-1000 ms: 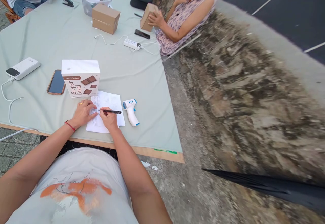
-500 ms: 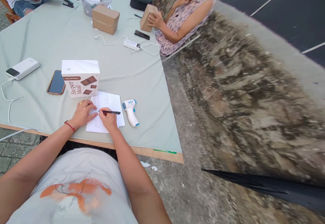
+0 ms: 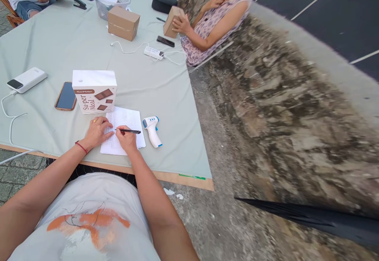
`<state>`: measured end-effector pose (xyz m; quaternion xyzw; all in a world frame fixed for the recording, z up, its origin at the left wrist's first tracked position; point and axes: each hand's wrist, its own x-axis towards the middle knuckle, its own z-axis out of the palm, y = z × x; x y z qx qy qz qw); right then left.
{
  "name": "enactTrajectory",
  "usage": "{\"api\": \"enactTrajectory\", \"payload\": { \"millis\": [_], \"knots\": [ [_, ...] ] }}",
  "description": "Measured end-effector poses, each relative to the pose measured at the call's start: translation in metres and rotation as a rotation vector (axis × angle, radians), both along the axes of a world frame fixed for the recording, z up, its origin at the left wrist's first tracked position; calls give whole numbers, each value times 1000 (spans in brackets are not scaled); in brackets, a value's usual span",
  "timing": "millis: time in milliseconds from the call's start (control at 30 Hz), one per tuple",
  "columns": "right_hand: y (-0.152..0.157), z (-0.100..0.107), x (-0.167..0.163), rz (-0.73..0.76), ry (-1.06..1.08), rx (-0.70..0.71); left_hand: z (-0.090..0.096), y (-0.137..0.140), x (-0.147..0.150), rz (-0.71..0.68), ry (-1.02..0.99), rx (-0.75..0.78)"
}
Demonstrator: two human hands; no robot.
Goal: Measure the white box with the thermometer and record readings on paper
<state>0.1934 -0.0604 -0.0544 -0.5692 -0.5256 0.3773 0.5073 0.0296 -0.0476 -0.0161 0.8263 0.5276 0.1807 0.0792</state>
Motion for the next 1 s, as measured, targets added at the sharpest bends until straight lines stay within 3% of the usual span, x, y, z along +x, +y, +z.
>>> {"api": "enactTrajectory", "payload": {
  "millis": [1000],
  "knots": [
    [2, -2, 0, -21, 4, 14, -2, 1, 0, -2, -12, 5]
  ]
}}
